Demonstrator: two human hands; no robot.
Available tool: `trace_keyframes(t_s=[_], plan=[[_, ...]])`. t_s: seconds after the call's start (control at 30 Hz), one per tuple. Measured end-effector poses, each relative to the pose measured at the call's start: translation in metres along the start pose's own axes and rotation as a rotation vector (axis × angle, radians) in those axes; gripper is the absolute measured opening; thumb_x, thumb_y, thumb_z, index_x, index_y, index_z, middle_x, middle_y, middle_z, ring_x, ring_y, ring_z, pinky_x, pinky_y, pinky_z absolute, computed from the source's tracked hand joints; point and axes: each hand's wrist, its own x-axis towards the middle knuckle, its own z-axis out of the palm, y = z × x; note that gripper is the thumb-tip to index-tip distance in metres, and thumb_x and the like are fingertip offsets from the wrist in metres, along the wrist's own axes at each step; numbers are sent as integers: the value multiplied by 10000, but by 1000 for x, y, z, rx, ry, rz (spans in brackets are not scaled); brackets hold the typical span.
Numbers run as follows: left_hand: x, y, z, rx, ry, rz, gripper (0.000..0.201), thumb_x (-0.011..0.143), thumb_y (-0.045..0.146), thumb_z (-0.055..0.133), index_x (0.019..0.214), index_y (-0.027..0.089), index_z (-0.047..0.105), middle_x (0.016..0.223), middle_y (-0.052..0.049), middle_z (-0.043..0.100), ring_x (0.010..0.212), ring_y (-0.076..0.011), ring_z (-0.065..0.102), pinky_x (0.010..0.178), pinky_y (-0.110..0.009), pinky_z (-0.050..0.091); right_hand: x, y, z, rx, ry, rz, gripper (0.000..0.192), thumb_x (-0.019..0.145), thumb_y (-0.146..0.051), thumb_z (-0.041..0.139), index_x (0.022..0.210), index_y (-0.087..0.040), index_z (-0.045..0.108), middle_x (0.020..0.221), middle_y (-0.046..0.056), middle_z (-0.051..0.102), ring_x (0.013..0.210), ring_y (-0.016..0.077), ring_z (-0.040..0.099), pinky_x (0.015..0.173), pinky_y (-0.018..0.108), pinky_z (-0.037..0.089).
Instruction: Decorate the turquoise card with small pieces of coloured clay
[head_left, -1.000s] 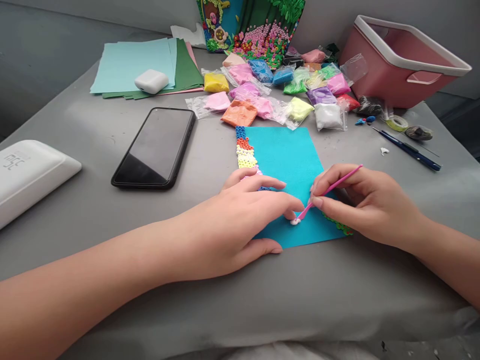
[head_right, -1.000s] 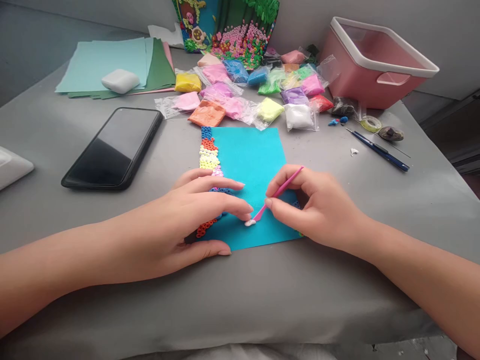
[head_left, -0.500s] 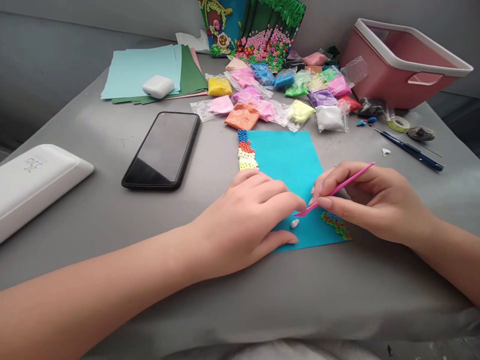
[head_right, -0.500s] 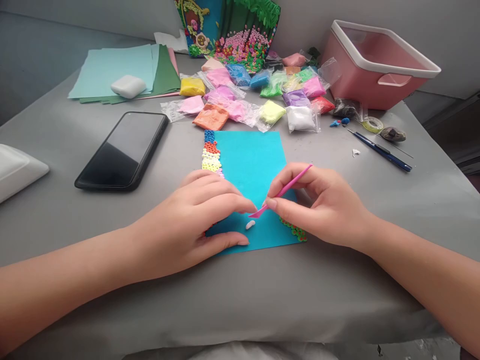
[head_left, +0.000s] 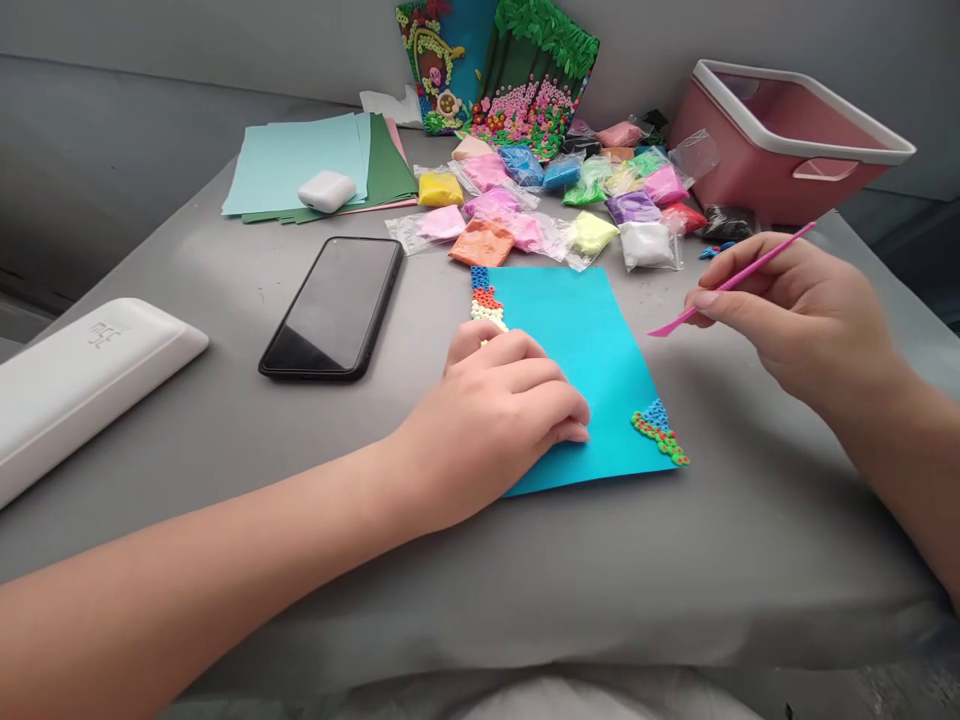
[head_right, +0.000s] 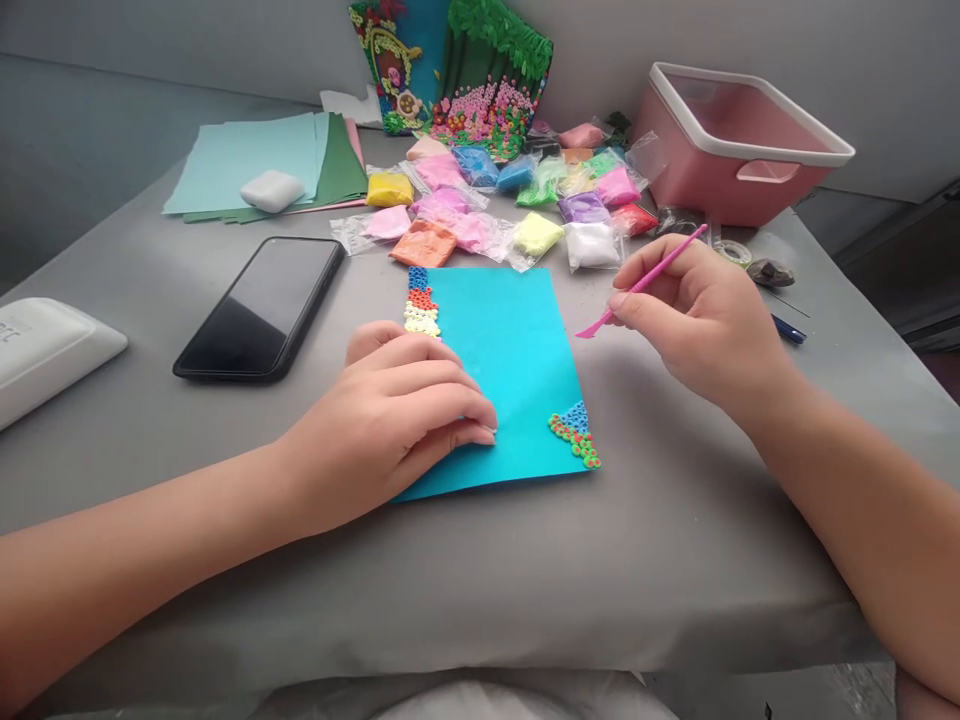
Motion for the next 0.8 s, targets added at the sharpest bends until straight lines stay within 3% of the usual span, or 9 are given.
trace_keyframes(t_s=[0.1, 0.2, 0.27, 0.33, 0.43, 0.53, 0.6, 0.7, 0.8], plan=[[2, 1, -4, -32, -12, -52, 278, 1072, 279, 532, 842, 207, 670, 811, 17, 761, 827, -183, 585, 903, -374, 319, 2, -1, -7, -110, -107, 138, 222, 741, -216, 749, 945, -245, 667, 727, -10, 728, 705, 186, 691, 637, 304, 514], [4, 4, -11, -77, -107, -113, 260, 1060, 250, 541, 842, 198, 675, 808, 29, 768, 807, -168, 589, 870, -363, 315, 6, -1, -13, -302, -303, 277, 345, 789, -198, 668, 1120, -280, 624, 675, -27, 732, 684, 200, 686, 589, 294, 482], [4, 6, -13, -106, -156, -136, 264, 1056, 216, 529, 840, 198, 680, 807, 39, 771, 794, -158, 589, 862, -360, 307, 7, 1, -16, -447, -407, 283, 411, 819, -191, 625, 1219, -284, 605, 623, -37, 724, 658, 214, 685, 554, 298, 463], [3, 7, -12, -136, -127, -152, 283, 1050, 199, 512, 819, 203, 675, 793, 44, 768, 783, -155, 583, 859, -361, 304, 9, 5, -17, -593, -449, 221, 422, 840, -208, 622, 1259, -259, 611, 574, -40, 710, 574, 219, 654, 502, 308, 428], [2, 9, -11, -200, -93, -207, 280, 1048, 201, 487, 844, 211, 678, 807, 42, 767, 794, -156, 591, 862, -361, 310, 7, 13, -18, -718, -430, 48, 291, 860, -325, 688, 1135, -230, 668, 492, -42, 646, 453, 202, 554, 442, 317, 345], [4, 11, -14, -286, -139, -278, 292, 1070, 204, 440, 938, 220, 699, 893, 34, 789, 852, -159, 627, 898, -368, 330, -2, 13, -12, -728, -256, -292, 209, 889, -420, 710, 1010, -252, 681, 522, -28, 621, 478, 192, 542, 465, 326, 323], [7, 13, -18, -343, -158, -319, 300, 1078, 212, 432, 962, 216, 708, 934, 20, 799, 883, -162, 651, 933, -374, 358, -13, 5, -5, -673, -140, -473, 104, 928, -338, 680, 1008, -273, 684, 636, -6, 665, 541, 187, 571, 526, 339, 386], [13, 17, -24, -437, -145, -362, 253, 1052, 218, 511, 929, 200, 731, 908, 4, 800, 837, -154, 676, 863, -334, 450, -32, -14, 9, -460, -124, -669, 90, 971, -224, 632, 992, -295, 682, 753, 9, 709, 637, 179, 638, 611, 336, 493], [15, 23, -27, -578, -66, -403, 156, 981, 199, 649, 892, 212, 776, 836, 15, 796, 757, -136, 677, 688, -273, 493, -49, -30, 20, -275, -208, -854, 132, 946, -199, 697, 1055, -273, 688, 847, 28, 733, 673, 165, 668, 624, 308, 546]])
